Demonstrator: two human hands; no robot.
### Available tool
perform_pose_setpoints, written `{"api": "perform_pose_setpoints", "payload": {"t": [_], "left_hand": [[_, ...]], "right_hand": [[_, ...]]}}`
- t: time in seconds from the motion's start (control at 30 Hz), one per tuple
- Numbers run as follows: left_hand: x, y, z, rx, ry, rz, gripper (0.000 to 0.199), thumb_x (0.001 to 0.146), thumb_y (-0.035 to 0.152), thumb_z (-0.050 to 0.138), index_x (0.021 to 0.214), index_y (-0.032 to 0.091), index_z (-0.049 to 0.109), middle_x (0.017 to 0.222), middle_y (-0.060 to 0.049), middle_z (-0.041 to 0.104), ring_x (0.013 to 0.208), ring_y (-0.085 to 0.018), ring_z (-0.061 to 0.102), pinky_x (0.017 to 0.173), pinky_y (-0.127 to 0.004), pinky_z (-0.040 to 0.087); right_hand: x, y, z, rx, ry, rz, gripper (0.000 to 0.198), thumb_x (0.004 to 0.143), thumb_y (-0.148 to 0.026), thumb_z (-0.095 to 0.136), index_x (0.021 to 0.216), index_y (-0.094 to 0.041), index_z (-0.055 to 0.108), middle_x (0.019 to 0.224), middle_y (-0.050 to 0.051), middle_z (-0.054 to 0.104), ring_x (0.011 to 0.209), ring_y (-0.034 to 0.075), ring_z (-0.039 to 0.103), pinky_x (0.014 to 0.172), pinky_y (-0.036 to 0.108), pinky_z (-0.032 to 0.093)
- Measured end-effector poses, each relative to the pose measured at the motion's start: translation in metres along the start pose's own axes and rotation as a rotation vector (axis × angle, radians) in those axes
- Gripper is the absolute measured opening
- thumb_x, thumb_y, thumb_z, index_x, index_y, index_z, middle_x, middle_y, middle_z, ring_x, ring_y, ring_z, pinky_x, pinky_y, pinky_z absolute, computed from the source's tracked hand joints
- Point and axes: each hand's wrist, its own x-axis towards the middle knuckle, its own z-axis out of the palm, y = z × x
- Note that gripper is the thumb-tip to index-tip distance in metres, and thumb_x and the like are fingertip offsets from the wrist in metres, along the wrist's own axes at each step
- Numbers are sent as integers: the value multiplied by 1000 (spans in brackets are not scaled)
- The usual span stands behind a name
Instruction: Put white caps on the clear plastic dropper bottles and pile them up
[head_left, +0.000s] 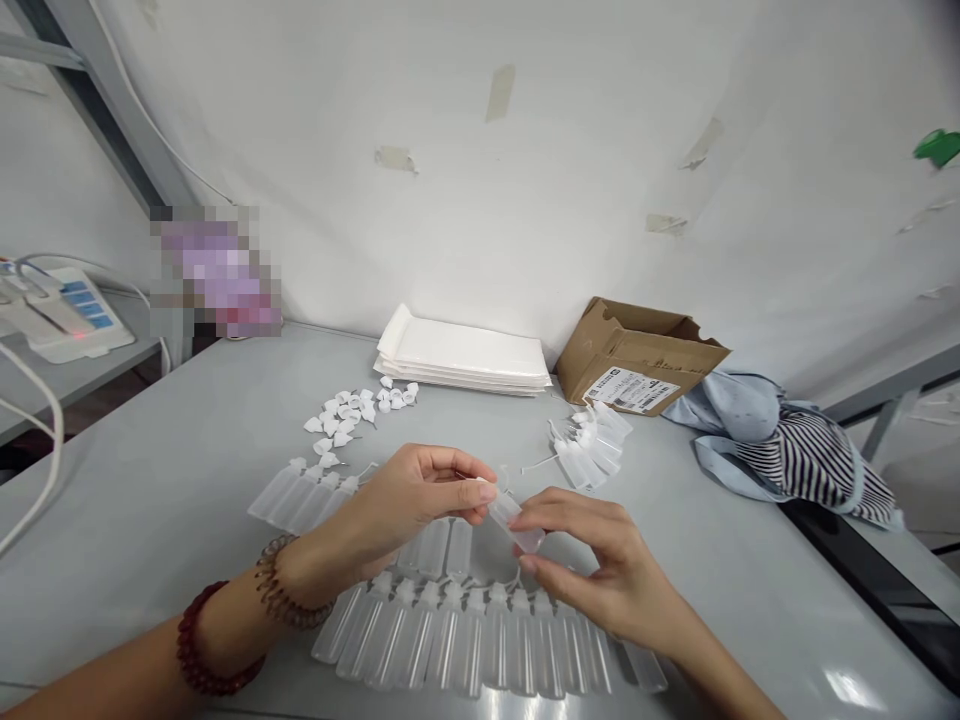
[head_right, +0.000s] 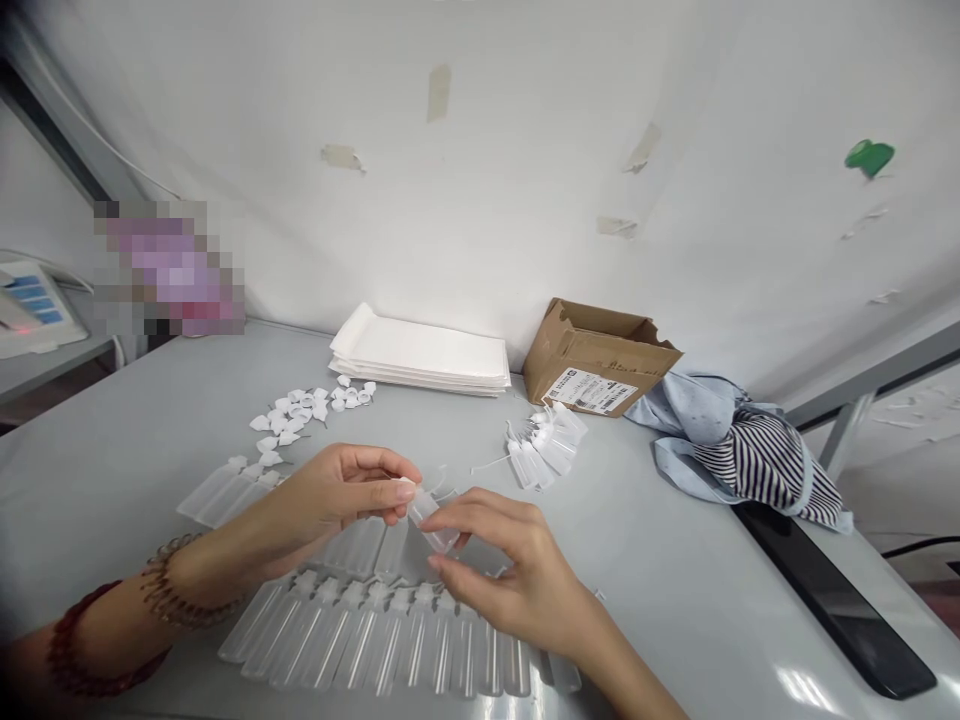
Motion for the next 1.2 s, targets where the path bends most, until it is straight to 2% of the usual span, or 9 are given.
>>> {"api": "perform_pose_setpoints", "payload": {"t": [0.17,0.4,0.53,0.6,0.77,0.9,0.97,1.07,1.2], "left_hand": [[-2,1,1,2,-57,1,19,71,34,73,81,19,71,67,1,65,69,-14,58,79,-29,45],[1,-2,2,-22,1,8,20,68,35,75,80,18,71,60,2,63,64,-14,57,78,-30,44],[3,-5,2,-78,-28,59,19,68,32,76,78,18,70,61,2,64,63,-13,57,76,-29,44],[2,-6,2,-86,-57,93,17,69,31,75,79,18,70,63,2,63,63,-13,56,75,-28,45],[0,-3,0,-42,-98,163,11,73,27,73,77,17,71,68,1,61,63,-11,54,68,-26,45],[-3,2,-1,59,-72,152,12,73,28,73,78,18,72,76,1,62,63,-11,56,65,-25,45],[-4,3,-1,121,-59,135,12,73,29,72,78,18,72,73,1,62,63,-11,57,65,-24,46],[-3,3,-1,190,-19,114,13,73,30,72,76,17,70,64,2,62,60,-11,57,64,-23,47],[-4,1,3,254,28,57,22,74,37,68,72,15,65,53,3,57,45,-11,55,43,-20,44]], "right_hand": [[0,7,0,-42,78,-39,23,85,-10,59,104,-22,65,84,2,69,72,13,64,65,25,51],[-5,10,7,-65,107,10,25,86,-15,61,108,-25,64,81,1,73,63,13,65,59,23,53],[-9,11,11,-14,68,90,26,89,-21,57,114,-27,61,69,-2,72,57,12,63,52,21,52],[-11,11,11,2,29,145,29,91,-25,54,119,-28,56,68,-2,72,61,13,65,50,20,50],[-10,10,12,-71,-68,230,32,94,-30,50,126,-28,48,75,-2,73,73,15,66,62,23,51],[-8,12,15,-131,-59,155,29,94,-29,49,122,-23,50,70,-2,68,61,13,62,53,20,46],[-7,16,16,-218,-7,52,28,94,-27,48,121,-20,50,68,-1,65,53,12,57,49,21,43],[-8,23,18,-356,60,-116,29,95,-23,45,123,-16,46,73,2,64,52,13,56,49,22,43],[-10,26,22,-450,63,-183,30,96,-23,42,124,-13,43,77,7,66,58,16,60,51,24,46]]}}
